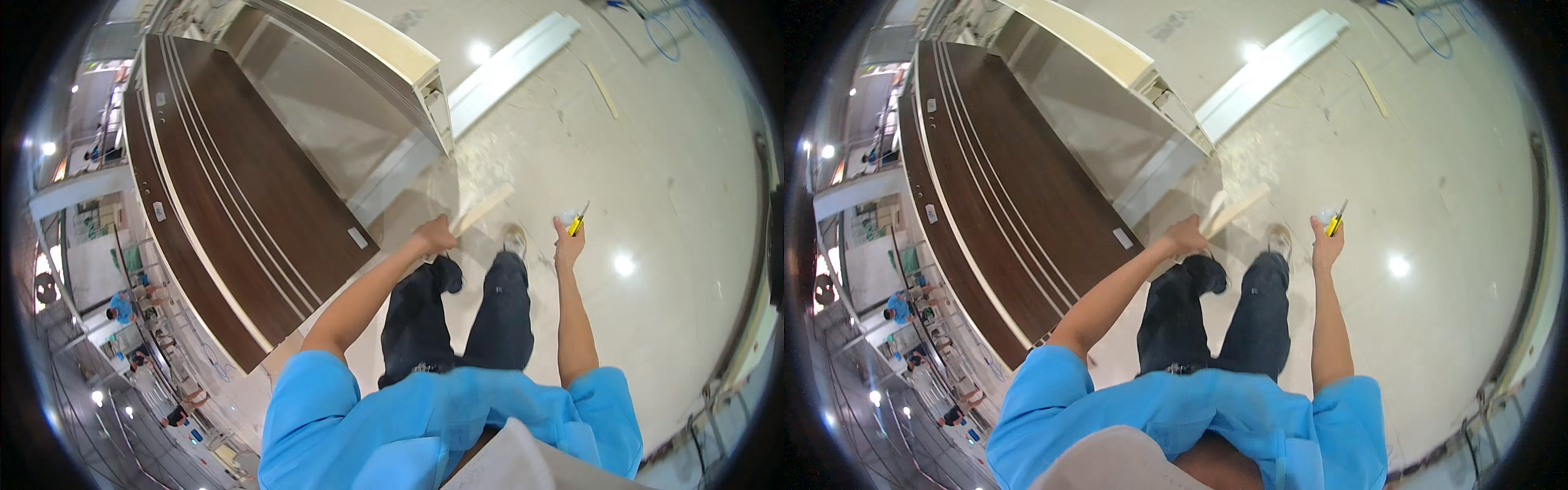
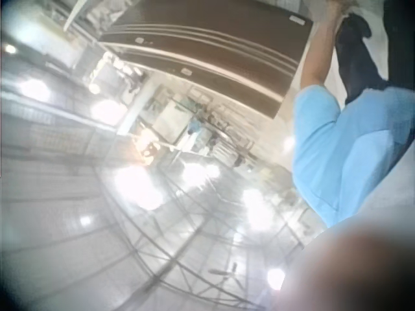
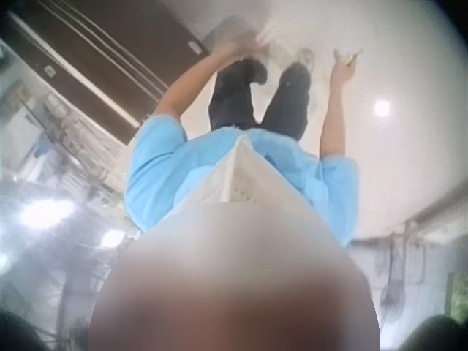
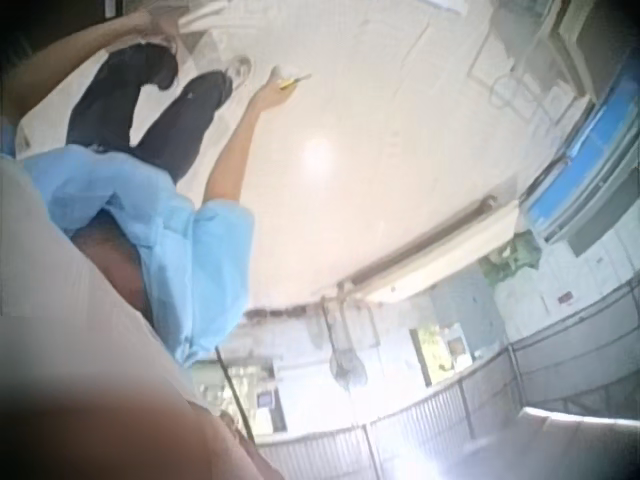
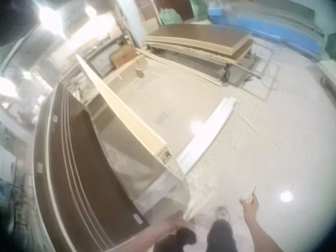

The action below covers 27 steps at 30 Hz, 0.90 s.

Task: The person kneels and stands while assembling a curved wooden furniture piece. They apply glue to the edges of the frame and attach thin wooden strips, then place a large panel on top and continue gluing joints.

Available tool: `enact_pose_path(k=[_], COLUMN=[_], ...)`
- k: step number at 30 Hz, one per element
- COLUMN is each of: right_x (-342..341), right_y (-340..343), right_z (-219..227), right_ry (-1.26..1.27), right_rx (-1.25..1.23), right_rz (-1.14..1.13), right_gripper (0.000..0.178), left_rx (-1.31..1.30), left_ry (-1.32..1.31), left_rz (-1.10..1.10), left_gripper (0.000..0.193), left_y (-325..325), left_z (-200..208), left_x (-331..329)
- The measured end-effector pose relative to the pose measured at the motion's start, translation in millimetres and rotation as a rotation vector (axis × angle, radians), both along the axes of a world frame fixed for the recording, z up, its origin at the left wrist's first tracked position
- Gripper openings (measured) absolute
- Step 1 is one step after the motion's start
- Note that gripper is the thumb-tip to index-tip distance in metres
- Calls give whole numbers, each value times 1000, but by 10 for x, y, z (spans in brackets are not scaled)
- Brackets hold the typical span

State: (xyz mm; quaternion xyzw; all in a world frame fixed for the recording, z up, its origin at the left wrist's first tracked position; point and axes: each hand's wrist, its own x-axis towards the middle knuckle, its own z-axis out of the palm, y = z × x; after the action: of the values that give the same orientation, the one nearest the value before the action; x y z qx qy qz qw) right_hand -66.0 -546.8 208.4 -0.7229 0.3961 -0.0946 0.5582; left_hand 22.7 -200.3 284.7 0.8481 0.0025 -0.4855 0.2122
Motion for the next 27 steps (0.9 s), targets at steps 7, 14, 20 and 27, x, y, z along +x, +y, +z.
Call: enact_pose_path(k=[7, 14, 20, 27], right_x=[-1433, -2557, -2761, -2496], right_y=[-121, 682, 1557, 1868], right_z=[1578, 2596, 2829, 2929], right_ry=[125, 140, 107, 18], right_rx=[-93, -129, -126, -76], right_rz=[-272, -618, -767, -809], right_gripper=[45, 47, 48, 46], left_rx=[-225, -414, -468, -397], left_ry=[151, 299, 332, 202], left_rz=[137, 240, 145, -22], left_gripper=[54, 47, 52, 62], left_y=[451, 691, 1087, 1352], left_z=[1033, 1473, 1742, 1500], left_x=[-669, -991, -802, -543])
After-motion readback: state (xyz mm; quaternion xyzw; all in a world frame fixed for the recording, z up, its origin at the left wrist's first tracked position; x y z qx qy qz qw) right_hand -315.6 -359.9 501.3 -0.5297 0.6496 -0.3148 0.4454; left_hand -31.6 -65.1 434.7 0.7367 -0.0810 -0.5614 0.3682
